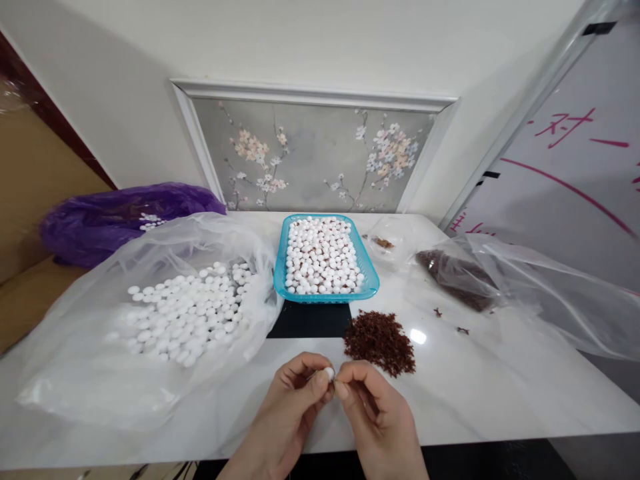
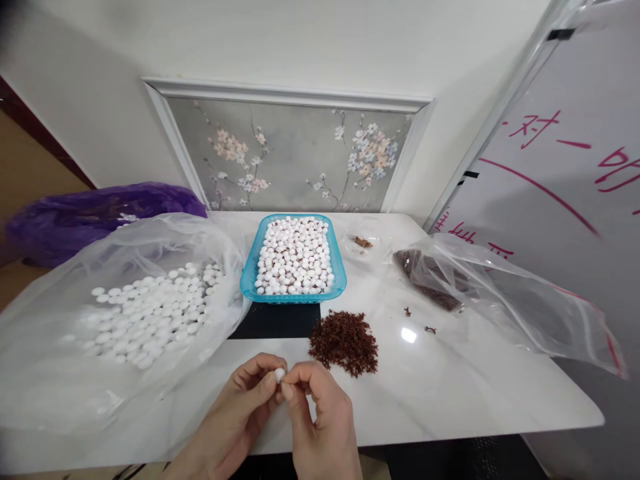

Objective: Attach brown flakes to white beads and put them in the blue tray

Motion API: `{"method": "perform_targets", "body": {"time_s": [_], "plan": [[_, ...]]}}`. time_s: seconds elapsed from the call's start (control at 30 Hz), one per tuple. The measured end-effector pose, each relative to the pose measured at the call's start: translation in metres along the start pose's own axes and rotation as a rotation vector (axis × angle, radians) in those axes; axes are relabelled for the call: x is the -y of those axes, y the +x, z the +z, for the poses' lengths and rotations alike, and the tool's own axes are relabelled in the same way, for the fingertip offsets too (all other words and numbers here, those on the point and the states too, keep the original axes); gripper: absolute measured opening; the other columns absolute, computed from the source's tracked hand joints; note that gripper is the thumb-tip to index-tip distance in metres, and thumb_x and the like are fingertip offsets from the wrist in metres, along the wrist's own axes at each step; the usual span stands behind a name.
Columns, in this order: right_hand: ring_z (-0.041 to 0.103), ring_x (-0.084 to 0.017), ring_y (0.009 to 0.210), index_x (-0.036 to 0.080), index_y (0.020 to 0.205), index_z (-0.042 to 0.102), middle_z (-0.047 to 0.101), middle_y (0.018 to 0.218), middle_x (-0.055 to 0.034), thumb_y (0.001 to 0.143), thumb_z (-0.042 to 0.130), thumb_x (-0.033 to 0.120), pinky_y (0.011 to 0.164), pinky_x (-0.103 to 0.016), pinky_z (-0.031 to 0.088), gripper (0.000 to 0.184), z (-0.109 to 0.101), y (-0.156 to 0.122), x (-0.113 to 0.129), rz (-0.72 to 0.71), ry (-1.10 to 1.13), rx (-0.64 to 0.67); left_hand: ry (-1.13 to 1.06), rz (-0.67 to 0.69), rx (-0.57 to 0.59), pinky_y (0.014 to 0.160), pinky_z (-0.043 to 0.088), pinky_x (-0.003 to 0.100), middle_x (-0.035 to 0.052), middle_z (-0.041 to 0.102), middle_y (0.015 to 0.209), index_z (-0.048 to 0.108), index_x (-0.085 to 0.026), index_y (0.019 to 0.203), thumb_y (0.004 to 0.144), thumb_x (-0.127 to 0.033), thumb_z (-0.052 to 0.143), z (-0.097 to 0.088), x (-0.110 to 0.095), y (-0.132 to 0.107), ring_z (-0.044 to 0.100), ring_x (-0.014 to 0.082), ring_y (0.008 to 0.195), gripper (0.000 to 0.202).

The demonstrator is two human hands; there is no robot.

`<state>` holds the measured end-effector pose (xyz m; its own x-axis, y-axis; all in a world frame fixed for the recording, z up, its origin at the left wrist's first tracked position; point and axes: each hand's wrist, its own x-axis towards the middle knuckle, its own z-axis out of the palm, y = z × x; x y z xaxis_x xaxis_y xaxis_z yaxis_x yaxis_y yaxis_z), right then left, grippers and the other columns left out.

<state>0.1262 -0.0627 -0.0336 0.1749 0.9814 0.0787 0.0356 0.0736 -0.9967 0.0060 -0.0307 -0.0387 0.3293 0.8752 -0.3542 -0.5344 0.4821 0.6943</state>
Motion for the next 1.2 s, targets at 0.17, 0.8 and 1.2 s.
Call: {"method": "perform_targets", "body": {"time_s": [0.17, 0.8, 1.2], "plan": [[0.055, -0.014, 0.066, 0.020, 0.077, 0.057, 0.057, 0.070, -0.0002, 0.085, 0.054, 0.030, 0.061, -0.020, 0.045, 0.013, 0.002, 0.000, -0.002, -0.045, -0.058, -0.014, -0.003, 0.026, -0.038, 0.073, 0.045, 0.022, 0.0003, 0.063, 0.077, 0.070, -0.016, 0.071, 0.066, -0.015, 0.076, 0.000, 0.000, 0.001, 0.056, 0.0107, 0.073, 0.008], [0.053, -0.014, 0.069, 0.020, 0.087, 0.058, 0.055, 0.073, 0.0010, 0.076, 0.064, 0.034, 0.063, -0.021, 0.046, 0.018, 0.000, 0.008, -0.001, 0.114, 0.151, -0.041, -0.022, 0.007, -0.068, 0.066, 0.048, 0.019, -0.0007, 0.062, 0.073, 0.071, -0.017, 0.077, 0.068, -0.021, 0.075, 0.004, -0.003, -0.002, 0.056, 0.0080, 0.065, 0.010], [0.055, -0.015, 0.064, 0.021, 0.090, 0.061, 0.057, 0.065, 0.0012, 0.078, 0.061, 0.045, 0.059, -0.021, 0.045, 0.026, -0.071, -0.013, -0.011, 0.162, -0.105, -0.253, 0.090, -0.003, -0.107, 0.072, 0.049, 0.017, 0.0001, 0.061, 0.081, 0.071, -0.017, 0.079, 0.069, -0.017, 0.074, 0.002, -0.016, -0.004, 0.057, 0.0080, 0.072, 0.011]]}}
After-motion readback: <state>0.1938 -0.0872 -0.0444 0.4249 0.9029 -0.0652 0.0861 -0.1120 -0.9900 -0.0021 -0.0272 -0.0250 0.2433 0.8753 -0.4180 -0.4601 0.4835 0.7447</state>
